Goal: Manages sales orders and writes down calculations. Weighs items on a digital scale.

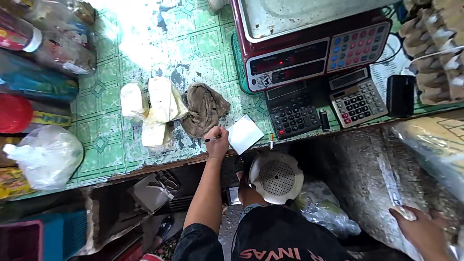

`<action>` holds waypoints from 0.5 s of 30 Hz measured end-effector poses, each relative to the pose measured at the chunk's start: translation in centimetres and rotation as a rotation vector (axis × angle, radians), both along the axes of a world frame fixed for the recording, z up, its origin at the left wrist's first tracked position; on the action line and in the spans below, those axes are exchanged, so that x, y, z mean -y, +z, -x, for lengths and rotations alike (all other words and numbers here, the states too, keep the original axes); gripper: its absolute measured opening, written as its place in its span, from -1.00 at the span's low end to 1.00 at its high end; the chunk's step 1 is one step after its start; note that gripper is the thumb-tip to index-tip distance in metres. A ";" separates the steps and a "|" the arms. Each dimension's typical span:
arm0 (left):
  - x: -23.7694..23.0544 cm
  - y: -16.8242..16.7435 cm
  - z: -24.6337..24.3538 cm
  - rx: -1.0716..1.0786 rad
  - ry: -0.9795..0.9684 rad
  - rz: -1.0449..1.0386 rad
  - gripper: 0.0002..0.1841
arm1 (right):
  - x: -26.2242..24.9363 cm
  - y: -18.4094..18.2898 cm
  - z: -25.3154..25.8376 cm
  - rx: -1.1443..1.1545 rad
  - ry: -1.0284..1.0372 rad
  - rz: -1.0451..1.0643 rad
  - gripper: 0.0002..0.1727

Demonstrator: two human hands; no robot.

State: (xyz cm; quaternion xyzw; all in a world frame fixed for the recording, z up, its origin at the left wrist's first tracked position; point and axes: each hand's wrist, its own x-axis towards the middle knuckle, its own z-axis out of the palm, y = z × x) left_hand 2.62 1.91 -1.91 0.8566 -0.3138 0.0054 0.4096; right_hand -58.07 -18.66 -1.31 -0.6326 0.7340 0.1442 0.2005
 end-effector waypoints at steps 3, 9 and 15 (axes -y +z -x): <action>-0.2 -0.2 -0.3 -0.042 0.016 0.011 -0.51 | -0.1 -0.2 -0.1 0.002 0.008 -0.006 -0.38; -0.1 -0.3 -0.4 -0.074 0.020 0.072 -0.52 | -0.2 -0.3 0.0 0.003 0.012 0.008 -0.40; -0.1 -0.5 -0.3 -0.069 -0.004 0.102 -0.51 | -0.1 -0.2 0.0 0.007 0.022 -0.002 -0.39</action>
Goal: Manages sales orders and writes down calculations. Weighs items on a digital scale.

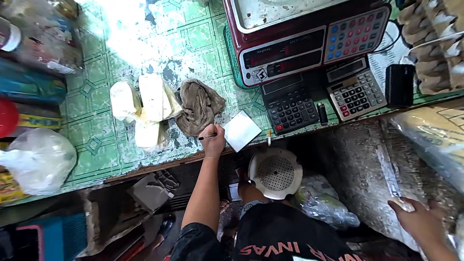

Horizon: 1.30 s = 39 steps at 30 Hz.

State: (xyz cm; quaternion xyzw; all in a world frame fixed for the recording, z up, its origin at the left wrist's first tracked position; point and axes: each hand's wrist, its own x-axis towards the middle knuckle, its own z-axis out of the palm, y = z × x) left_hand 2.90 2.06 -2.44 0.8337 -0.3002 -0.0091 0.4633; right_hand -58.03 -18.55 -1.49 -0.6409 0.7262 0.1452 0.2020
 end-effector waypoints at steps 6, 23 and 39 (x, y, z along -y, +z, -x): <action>-0.4 0.0 -0.1 0.012 -0.079 -0.008 -0.50 | 0.3 0.0 -0.3 -0.030 -0.010 0.001 -0.41; 0.1 0.3 -0.3 -0.068 -0.092 -0.002 -0.54 | 0.4 -0.6 -0.4 -0.050 -0.038 0.012 -0.44; 0.8 0.7 0.0 -0.109 -0.105 -0.013 -0.62 | 0.7 -0.6 -0.3 -0.030 -0.049 0.018 -0.46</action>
